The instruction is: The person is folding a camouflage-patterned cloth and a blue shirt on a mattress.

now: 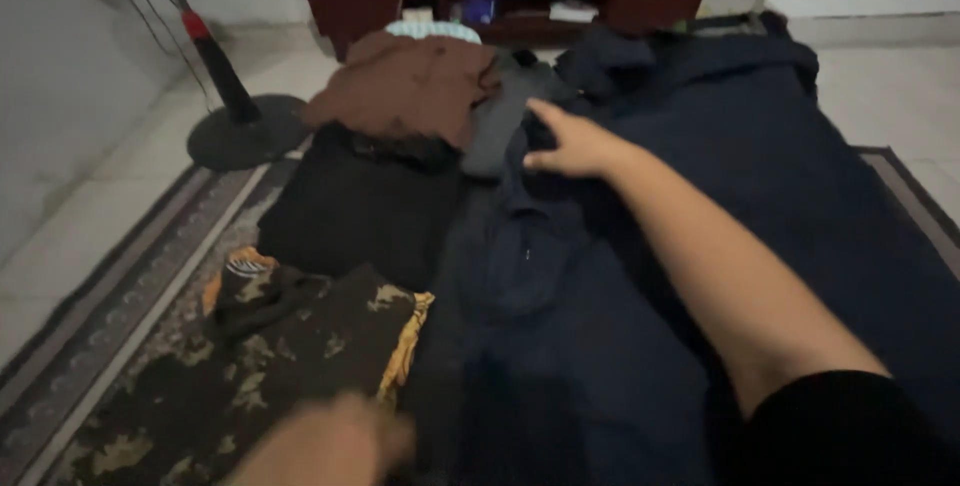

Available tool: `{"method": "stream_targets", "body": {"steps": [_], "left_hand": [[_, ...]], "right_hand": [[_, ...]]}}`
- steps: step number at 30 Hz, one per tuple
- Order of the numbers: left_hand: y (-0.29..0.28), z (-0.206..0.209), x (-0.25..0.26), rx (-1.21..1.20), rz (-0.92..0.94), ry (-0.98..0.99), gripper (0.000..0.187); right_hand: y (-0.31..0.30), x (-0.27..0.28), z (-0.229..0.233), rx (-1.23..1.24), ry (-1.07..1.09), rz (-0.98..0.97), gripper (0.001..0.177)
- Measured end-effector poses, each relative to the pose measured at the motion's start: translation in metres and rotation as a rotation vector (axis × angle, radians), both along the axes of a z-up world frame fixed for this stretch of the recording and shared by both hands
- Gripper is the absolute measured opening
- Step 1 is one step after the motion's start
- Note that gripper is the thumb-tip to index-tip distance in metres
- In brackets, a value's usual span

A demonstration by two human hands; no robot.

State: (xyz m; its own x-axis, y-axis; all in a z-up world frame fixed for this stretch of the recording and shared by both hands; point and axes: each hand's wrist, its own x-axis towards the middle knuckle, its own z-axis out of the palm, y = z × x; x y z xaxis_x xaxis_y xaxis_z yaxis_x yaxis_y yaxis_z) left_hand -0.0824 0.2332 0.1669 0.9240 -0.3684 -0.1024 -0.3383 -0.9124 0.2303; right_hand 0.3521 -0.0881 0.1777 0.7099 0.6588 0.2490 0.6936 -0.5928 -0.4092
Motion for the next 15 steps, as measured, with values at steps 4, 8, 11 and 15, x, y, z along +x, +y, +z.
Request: {"method": "stream_targets", "body": {"steps": [4,8,11,15], "left_hand": [[-0.043,0.101,0.114,0.066,0.049,-0.088,0.029],[-0.062,0.064,0.210,-0.201,0.133,-0.230,0.021],[-0.085,0.028,0.211,-0.437,-0.092,-0.549,0.019],[-0.084,0.007,0.216,-0.376,-0.438,-0.537,0.008]], "right_hand": [[0.001,-0.059,0.045,0.154,-0.012,-0.138,0.071],[0.023,-0.117,0.038,-0.003,-0.058,-0.207,0.029],[0.024,-0.162,0.035,-0.254,-0.005,-0.377,0.035],[-0.009,-0.127,-0.005,-0.095,-0.050,-0.373,0.044]]}}
